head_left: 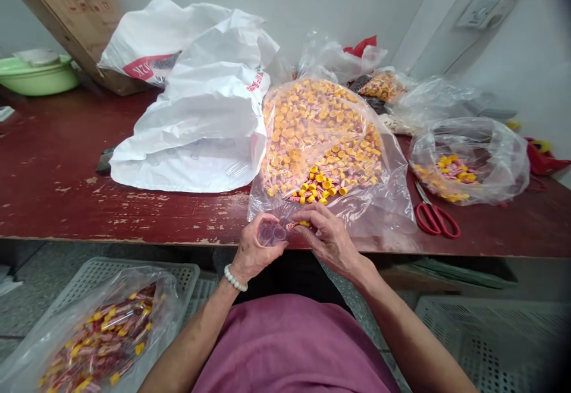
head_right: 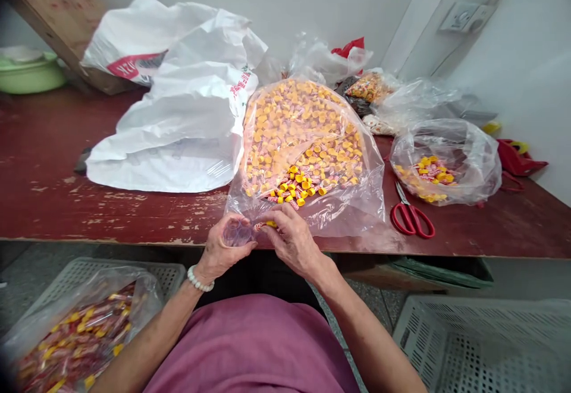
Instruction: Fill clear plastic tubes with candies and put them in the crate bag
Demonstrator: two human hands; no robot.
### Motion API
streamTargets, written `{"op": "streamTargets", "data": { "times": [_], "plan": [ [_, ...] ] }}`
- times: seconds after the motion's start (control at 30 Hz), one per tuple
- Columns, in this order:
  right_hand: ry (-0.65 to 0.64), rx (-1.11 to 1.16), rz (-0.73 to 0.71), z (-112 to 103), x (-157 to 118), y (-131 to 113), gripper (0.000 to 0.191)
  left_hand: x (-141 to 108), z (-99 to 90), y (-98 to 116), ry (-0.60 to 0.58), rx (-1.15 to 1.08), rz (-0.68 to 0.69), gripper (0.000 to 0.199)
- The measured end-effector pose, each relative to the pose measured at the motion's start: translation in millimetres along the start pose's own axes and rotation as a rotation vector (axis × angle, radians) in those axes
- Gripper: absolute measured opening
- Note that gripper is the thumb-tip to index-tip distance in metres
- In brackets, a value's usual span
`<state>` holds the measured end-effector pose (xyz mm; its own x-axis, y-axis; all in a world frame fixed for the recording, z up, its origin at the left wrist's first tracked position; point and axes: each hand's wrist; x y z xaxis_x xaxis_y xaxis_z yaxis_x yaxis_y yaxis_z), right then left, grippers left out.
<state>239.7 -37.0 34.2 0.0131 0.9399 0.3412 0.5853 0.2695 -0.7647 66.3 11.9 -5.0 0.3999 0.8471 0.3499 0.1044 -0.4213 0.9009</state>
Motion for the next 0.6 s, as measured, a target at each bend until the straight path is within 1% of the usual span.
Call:
{"op": "streamTargets", "data": {
  "times": [0.1,0.23,0.3,0.4,0.5,0.6],
  "plan": [
    [-0.044,-0.025,-0.003,2,0,-1,0.020,-1,1.0,2,-0.024,-0.045,-0.015,0.035],
    [-0.024,-0.042,0.037,1,-3,3,0.038,-1,-0.2,2,-0.017,-0.108,-0.059,0.038],
    [-0.026,-0.074,-0.002,1,-5,6,0.044,-1,-1.5,2,-0.001,-0.154,-0.088,0.040],
    [-0.077,-0.140,-0.083,7,-9,10,0.061,-2,-2.6,2,0.009,-0.305,-0.174,0.040],
    [-0.110,-0.212,-0.101,16,-13,15,0.077,-6,-1.2,0,0.013,-0.499,-0.292,0.041],
    [-0.126,-0.262,-0.091,26,-16,18,0.080,-11,1.6,-3,0.011,-0.639,-0.386,0.042]
  ]
}}
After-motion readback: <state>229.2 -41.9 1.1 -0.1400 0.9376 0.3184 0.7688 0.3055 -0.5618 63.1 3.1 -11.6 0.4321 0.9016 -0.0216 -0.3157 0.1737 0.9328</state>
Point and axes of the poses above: each hand's wrist, its own x-axis towards the middle knuckle, its own z-axis out of the palm, y = z × x, and after that the axes turned 9 degrees about z, right-handed
